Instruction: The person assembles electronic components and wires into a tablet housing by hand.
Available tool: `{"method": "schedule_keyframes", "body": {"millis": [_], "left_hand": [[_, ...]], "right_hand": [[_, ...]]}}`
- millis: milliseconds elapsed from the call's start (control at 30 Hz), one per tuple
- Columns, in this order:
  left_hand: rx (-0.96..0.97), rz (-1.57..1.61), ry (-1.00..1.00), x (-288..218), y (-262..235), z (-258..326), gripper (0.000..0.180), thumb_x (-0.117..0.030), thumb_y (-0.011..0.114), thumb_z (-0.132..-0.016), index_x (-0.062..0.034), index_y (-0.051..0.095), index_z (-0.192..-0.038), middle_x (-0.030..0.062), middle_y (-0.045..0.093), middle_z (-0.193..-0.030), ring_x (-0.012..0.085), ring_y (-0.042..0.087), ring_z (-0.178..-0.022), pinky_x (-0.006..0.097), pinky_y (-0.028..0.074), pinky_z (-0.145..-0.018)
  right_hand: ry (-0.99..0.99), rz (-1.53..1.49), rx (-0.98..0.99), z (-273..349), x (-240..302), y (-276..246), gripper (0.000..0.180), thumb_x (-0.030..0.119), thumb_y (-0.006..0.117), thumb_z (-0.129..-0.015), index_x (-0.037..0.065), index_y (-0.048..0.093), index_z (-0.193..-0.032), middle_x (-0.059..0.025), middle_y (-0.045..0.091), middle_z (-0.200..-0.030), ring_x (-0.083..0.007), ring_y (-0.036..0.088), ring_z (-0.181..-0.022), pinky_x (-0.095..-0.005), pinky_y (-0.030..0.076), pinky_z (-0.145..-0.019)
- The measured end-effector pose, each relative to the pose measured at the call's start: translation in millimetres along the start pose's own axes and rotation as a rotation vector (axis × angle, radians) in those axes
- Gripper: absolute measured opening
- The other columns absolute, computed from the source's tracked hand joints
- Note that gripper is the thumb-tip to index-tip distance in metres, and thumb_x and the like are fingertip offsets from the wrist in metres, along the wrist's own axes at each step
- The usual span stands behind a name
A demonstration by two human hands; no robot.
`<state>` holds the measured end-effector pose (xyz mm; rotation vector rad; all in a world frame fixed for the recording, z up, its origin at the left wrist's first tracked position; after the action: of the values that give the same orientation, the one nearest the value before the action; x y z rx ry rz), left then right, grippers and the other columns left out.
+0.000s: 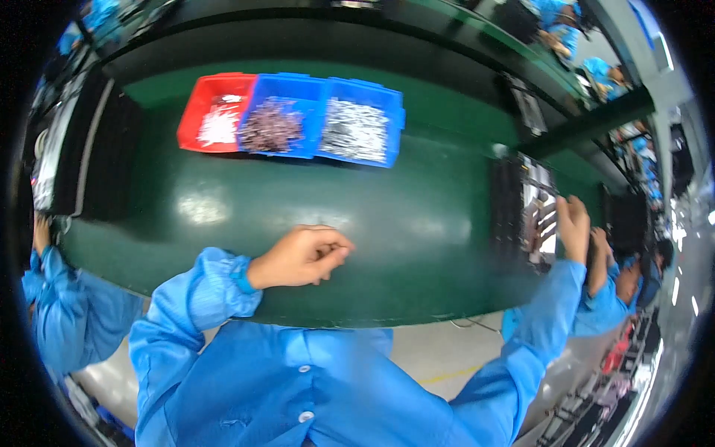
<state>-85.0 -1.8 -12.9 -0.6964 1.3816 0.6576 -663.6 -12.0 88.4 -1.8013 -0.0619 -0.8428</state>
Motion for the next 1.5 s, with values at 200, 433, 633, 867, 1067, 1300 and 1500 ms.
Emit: {"method": "schedule_keyframes", "body": {"millis": [200,433,633,867,1067,1300,1500], "left_hand": [[-0.245,-0.307,0.266,-4,-18,2,0.01,-0.011,0.069,-0.095,-0.0029,0.073,-0.1,0.0095,0.068,-0.082,0.0144,0.065,-0.058,0.03,0.05,-0.052],[-0.785,-0.435,0.337,3,-86,-2,0.007,0.0,0.077,-0.086,-0.002,0.073,-0.092,0.0037,0.063,-0.077,0.0061,0.056,-0.058,0.023,0.045,-0.051],[-0.949,-0.39,0.301,15,-118,7,0.02,0.004,0.079,-0.085,0.0,0.07,-0.103,-0.0015,0.055,-0.08,0.0,0.048,-0.061,0.017,0.038,-0.05],[-0.945,-0.558,0.281,5,-116,9,0.026,0.004,0.079,-0.084,-0.001,0.07,-0.108,0.0008,0.055,-0.085,0.0011,0.048,-0.057,0.019,0.039,-0.048],[-0.944,-0.744,0.323,0,-115,8,0.021,0.005,0.079,-0.084,-0.0017,0.072,-0.103,-0.0003,0.056,-0.086,0.0019,0.049,-0.063,0.018,0.039,-0.052],[-0.954,-0.795,0.367,4,-116,10,0.013,0.001,0.077,-0.088,-0.0021,0.073,-0.1,0.0028,0.06,-0.09,0.005,0.056,-0.064,0.021,0.045,-0.054],[-1.002,-0.514,0.335,-1,-117,14,0.009,-0.001,0.071,-0.096,0.0006,0.069,-0.104,0.0021,0.056,-0.092,0.0043,0.056,-0.064,0.02,0.046,-0.053]], "right_hand": [[-0.39,-0.358,0.28,112,168,59,0.042,0.011,0.067,-0.099,-0.001,0.06,-0.138,-0.0125,0.069,-0.124,-0.0173,0.064,-0.113,-0.0305,0.05,-0.098],[-0.115,-0.527,0.575,111,194,195,0.03,0.019,0.067,-0.1,-0.003,0.067,-0.121,-0.0087,0.073,-0.095,-0.0112,0.068,-0.08,-0.0237,0.052,-0.061],[-0.033,-0.677,0.19,59,179,256,0.02,0.02,0.068,-0.1,0.001,0.071,-0.104,-0.0042,0.068,-0.079,-0.0064,0.058,-0.055,-0.0207,0.038,-0.039],[-0.086,-0.754,0.199,63,170,254,0.018,0.017,0.067,-0.101,0.0,0.071,-0.105,-0.0045,0.068,-0.08,-0.0071,0.06,-0.058,-0.0209,0.044,-0.046],[-0.075,-0.791,0.21,64,168,251,0.017,0.016,0.067,-0.101,0.0,0.071,-0.105,-0.0044,0.068,-0.079,-0.007,0.06,-0.059,-0.0211,0.046,-0.048],[-0.082,-0.794,0.205,65,166,252,0.017,0.016,0.068,-0.1,0.0,0.071,-0.105,-0.0046,0.068,-0.079,-0.0072,0.06,-0.059,-0.0212,0.046,-0.047],[-0.079,-0.794,0.207,64,166,253,0.017,0.016,0.068,-0.1,0.0,0.071,-0.105,-0.0048,0.068,-0.079,-0.0074,0.06,-0.059,-0.0215,0.046,-0.047]]}}
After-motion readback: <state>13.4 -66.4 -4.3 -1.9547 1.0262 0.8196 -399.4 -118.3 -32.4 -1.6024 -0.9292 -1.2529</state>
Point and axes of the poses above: each hand's wrist, its own z-axis away from the middle knuckle, its own y-axis out of the palm, x = y × z, the point moved 2 cm from there along -z, towards the middle knuckle
